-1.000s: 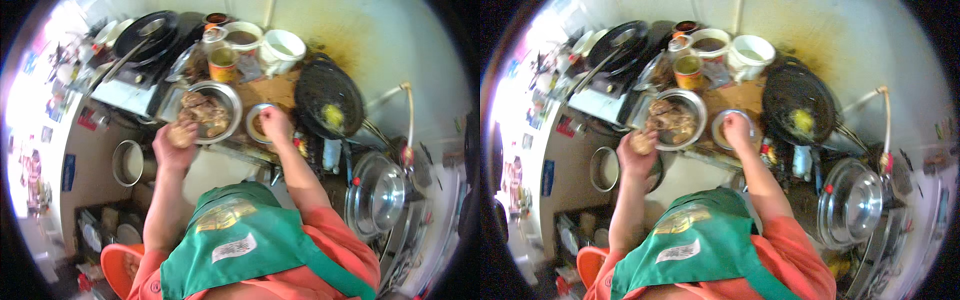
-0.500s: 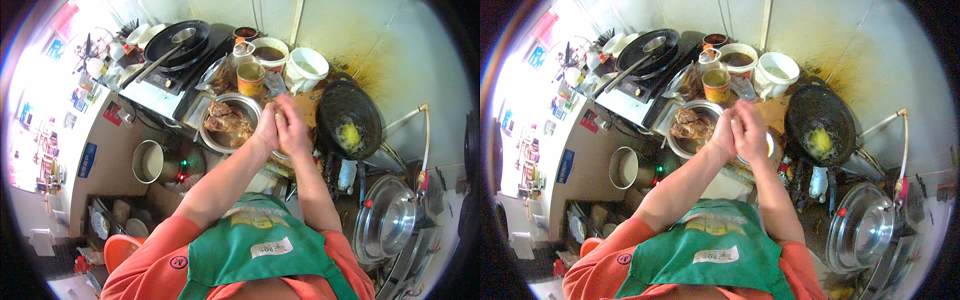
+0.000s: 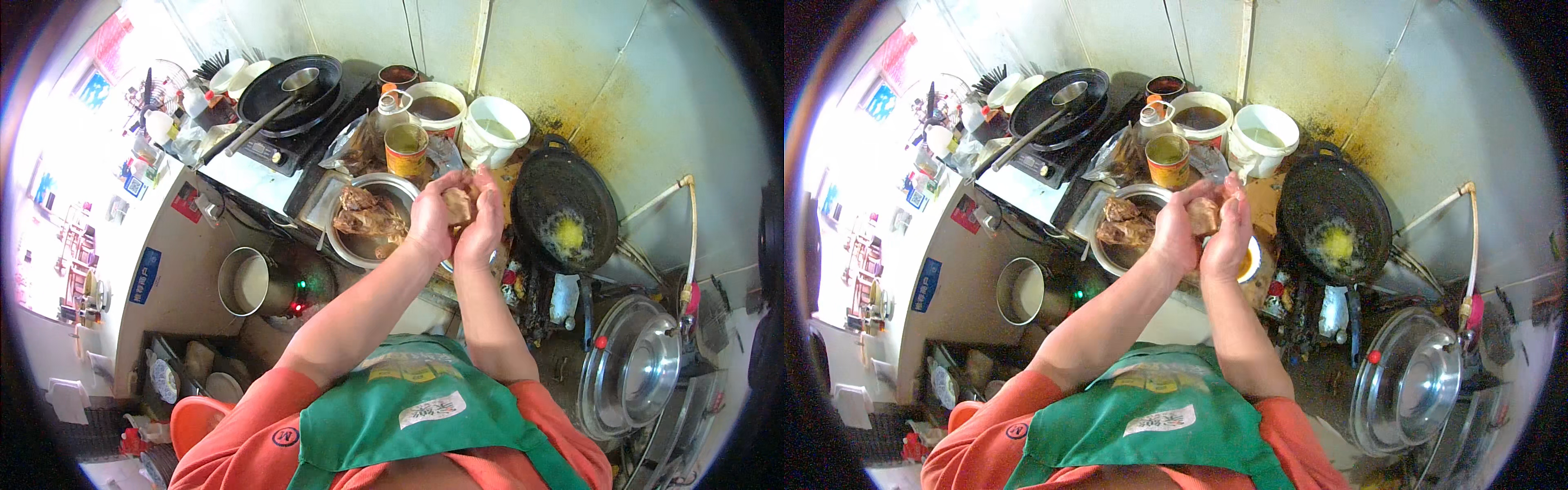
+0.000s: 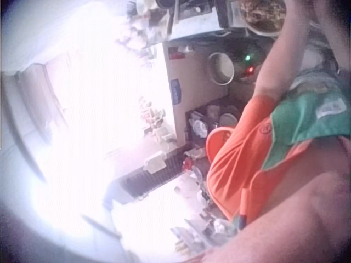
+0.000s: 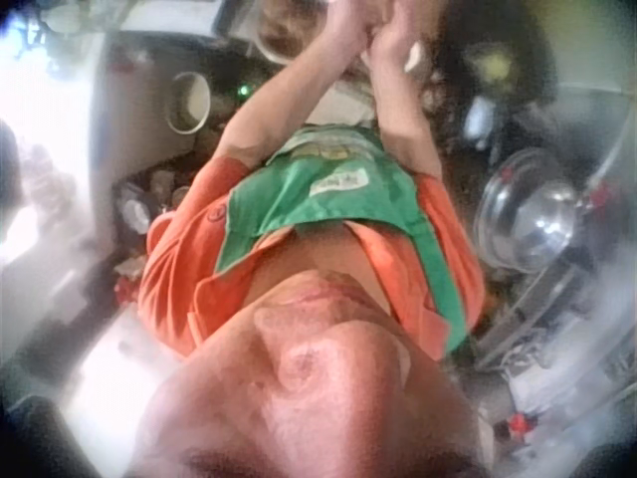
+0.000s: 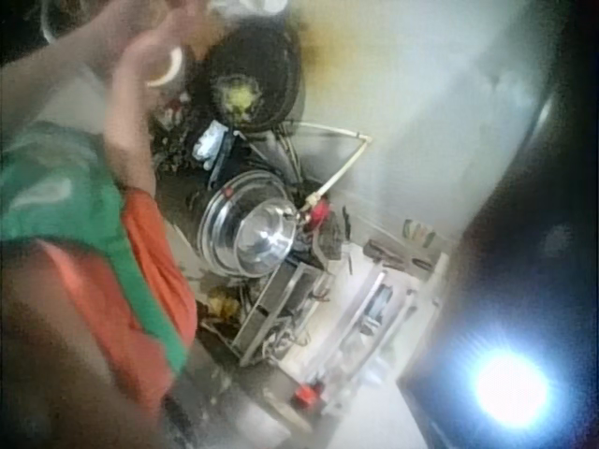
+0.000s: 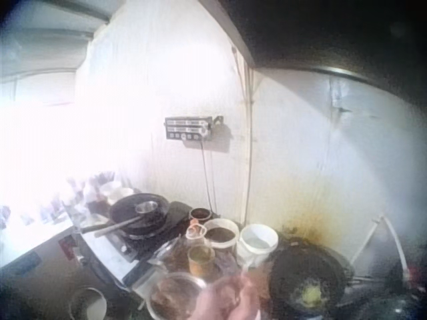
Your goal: The person retrieves a bowl of dark liquid and a strainer, then moves to the stove. They repeatedly dip raw meatballs from an orange basin into a small bowl of liquid and drop them into a wok of hot oil. The person uses a strainer to stir the frying meatballs and occasionally checks the oil temperature.
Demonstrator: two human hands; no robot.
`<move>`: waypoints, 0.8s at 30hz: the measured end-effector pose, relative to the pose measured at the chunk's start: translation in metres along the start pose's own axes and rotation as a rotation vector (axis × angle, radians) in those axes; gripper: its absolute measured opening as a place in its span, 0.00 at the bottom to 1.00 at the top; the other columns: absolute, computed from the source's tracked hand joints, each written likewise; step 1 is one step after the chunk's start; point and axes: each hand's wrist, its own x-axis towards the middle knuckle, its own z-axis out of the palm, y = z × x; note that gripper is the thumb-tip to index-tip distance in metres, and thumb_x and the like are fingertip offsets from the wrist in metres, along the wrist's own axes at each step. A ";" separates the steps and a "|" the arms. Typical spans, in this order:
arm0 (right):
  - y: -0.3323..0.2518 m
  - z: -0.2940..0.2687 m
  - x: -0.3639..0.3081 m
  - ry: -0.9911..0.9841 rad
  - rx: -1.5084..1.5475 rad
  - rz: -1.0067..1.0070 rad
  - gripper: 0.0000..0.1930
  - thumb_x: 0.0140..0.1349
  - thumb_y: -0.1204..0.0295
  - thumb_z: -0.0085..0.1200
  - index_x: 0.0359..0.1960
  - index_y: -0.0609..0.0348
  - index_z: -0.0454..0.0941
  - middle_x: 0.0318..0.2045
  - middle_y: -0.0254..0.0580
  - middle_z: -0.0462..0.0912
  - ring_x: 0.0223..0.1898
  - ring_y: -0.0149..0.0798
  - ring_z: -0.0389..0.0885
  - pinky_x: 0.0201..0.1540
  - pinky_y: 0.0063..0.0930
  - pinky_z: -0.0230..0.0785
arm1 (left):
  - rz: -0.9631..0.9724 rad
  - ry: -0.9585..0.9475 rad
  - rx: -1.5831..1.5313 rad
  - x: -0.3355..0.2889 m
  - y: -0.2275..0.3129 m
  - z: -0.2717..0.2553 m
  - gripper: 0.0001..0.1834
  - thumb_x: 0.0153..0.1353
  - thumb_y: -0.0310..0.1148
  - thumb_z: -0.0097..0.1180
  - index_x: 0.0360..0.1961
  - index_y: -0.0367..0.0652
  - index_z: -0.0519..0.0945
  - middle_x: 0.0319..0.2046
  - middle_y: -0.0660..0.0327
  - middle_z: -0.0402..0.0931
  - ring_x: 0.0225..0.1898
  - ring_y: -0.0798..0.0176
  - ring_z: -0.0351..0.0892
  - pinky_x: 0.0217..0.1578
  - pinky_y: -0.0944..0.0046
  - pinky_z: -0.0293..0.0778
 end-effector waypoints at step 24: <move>0.007 0.003 -0.025 0.070 0.108 0.221 0.11 0.68 0.66 0.52 0.32 0.62 0.78 0.37 0.40 0.83 0.35 0.33 0.77 0.41 0.31 0.69 | 0.288 0.222 0.464 -0.016 -0.004 -0.020 0.24 0.72 0.41 0.31 0.56 0.37 0.72 0.55 0.51 0.74 0.58 0.54 0.74 0.61 0.58 0.67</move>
